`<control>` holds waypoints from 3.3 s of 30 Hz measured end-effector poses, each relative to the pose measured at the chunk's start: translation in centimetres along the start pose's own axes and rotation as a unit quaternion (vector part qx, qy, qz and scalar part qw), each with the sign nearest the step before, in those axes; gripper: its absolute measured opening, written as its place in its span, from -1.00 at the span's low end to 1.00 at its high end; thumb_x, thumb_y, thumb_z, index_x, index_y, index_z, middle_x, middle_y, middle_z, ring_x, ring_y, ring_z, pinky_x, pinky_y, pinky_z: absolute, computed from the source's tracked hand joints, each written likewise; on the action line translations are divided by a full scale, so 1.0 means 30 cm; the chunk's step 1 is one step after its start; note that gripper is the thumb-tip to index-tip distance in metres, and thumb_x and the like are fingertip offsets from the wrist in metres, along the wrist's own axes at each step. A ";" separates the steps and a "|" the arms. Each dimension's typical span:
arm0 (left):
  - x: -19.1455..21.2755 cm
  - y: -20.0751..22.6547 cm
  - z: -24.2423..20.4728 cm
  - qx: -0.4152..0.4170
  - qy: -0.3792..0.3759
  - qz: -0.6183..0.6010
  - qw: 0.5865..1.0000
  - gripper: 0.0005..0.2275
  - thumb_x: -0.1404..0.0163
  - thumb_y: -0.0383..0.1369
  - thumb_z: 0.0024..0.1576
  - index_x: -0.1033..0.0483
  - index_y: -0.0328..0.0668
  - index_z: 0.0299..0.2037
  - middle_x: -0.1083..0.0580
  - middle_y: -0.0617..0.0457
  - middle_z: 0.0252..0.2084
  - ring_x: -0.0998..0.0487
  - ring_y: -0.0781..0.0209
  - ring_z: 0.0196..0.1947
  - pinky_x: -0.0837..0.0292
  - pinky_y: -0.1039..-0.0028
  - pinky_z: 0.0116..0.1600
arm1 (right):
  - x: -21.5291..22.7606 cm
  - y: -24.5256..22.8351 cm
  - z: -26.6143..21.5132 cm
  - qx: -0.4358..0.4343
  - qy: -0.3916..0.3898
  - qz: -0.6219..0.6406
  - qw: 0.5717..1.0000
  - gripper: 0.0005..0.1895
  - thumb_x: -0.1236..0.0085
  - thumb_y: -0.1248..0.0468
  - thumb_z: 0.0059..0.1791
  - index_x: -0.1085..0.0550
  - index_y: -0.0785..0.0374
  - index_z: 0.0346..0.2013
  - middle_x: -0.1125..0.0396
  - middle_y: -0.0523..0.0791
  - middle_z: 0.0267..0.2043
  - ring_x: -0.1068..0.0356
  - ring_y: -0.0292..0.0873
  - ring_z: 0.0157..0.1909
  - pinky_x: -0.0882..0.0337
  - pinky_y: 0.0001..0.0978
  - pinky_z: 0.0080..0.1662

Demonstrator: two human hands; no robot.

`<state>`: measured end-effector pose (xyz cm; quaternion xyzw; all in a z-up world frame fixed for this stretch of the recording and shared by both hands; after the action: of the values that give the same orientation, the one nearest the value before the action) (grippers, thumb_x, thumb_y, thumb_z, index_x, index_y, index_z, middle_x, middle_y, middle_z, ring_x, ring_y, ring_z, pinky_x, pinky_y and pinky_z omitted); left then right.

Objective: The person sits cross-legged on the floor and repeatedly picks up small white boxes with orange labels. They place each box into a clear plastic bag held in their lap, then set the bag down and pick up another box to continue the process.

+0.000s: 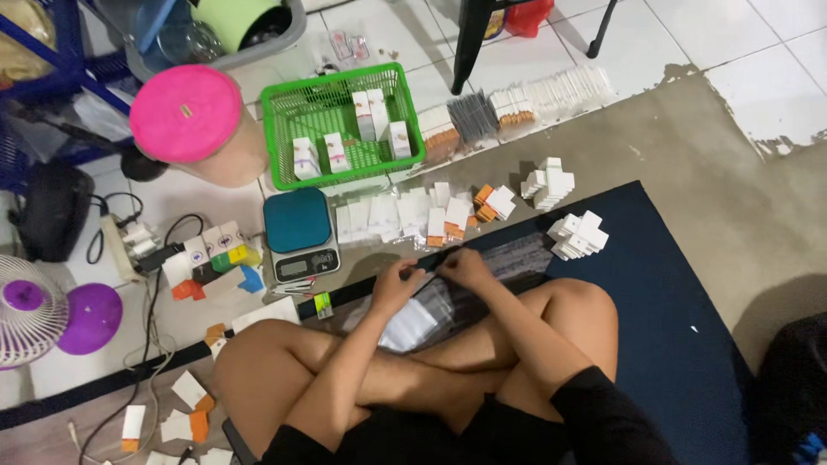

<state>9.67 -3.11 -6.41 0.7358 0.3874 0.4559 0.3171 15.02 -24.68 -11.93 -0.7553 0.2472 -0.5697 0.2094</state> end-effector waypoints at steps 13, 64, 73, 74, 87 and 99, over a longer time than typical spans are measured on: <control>-0.026 0.126 -0.067 -0.099 -0.027 0.139 0.985 -0.63 -0.04 -0.07 0.25 -0.54 -0.08 0.14 -0.60 -0.07 0.00 -0.58 -0.12 0.07 -0.56 0.14 0.10 | 0.308 0.069 0.039 -0.030 0.209 0.071 0.975 -0.87 -0.19 0.23 -0.02 -0.66 0.14 -0.30 -0.51 0.04 -0.37 -0.54 0.21 -0.24 -0.50 -0.14 -0.26; 0.049 -0.037 0.020 -0.055 0.063 0.314 0.946 -0.80 0.01 -0.12 0.22 -0.60 0.18 -0.06 -0.53 0.12 -0.12 -0.64 -0.14 -0.12 -0.57 0.04 -0.01 | 0.011 -0.280 -0.130 0.168 -0.021 0.023 0.985 -0.83 -0.21 0.14 -0.08 -0.61 -0.04 -0.21 -0.51 -0.04 -0.14 -0.51 0.17 -0.05 -0.52 0.04 -0.09; 0.032 -0.066 0.023 -0.027 0.023 0.306 0.951 -0.81 0.06 -0.19 0.25 -0.58 0.12 -0.04 -0.53 0.03 -0.10 -0.63 -0.19 -0.07 -0.56 0.01 0.05 | -0.066 -0.260 -0.120 0.147 -0.055 -0.007 0.988 -0.84 -0.21 0.18 -0.11 -0.55 0.04 -0.24 -0.47 -0.01 -0.14 -0.52 0.24 -0.11 -0.54 0.04 -0.10; 0.031 -0.064 0.020 -0.026 0.023 0.305 0.952 -0.81 0.06 -0.19 0.25 -0.58 0.12 -0.04 -0.53 0.03 -0.10 -0.63 -0.19 -0.07 -0.56 0.01 0.05 | -0.070 -0.255 -0.121 0.147 -0.055 -0.007 0.988 -0.84 -0.21 0.18 -0.11 -0.55 0.04 -0.24 -0.47 -0.01 -0.14 -0.52 0.24 -0.11 -0.54 0.04 -0.10; 0.100 0.022 -0.024 -0.071 0.073 0.195 0.975 -0.87 -0.05 -0.24 0.24 -0.63 0.09 -0.11 -0.59 0.03 -0.17 -0.62 -0.10 -0.03 -0.56 0.07 0.03 | 0.016 -0.239 -0.113 0.166 0.026 0.142 0.976 -0.82 -0.28 0.22 -0.12 -0.62 0.16 -0.25 -0.49 0.09 -0.30 -0.50 0.24 -0.15 -0.47 -0.01 -0.13; -0.031 -0.187 -0.014 0.020 -0.074 0.393 0.916 -0.69 -0.29 -0.14 -0.04 -0.64 -0.15 -0.20 -0.62 -0.18 -0.24 -0.67 -0.22 -0.11 -0.58 -0.02 -0.06 | 0.216 -0.171 -0.125 0.101 0.139 0.272 0.947 -0.81 -0.43 0.20 -0.13 -0.68 0.05 -0.23 -0.39 -0.06 -0.58 -0.38 -0.15 -0.51 -0.38 -0.35 -0.37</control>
<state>7.46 -1.06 -11.24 0.8667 0.0512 0.4800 0.1256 13.60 -24.73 -2.96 -0.5478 0.4111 -0.6123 0.3950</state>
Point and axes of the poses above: each hand's wrist, its own z-axis towards the middle knuckle, its own x-axis out of the back of the hand, y = z × x, the point moved 10 cm from there along z, towards the middle knuckle
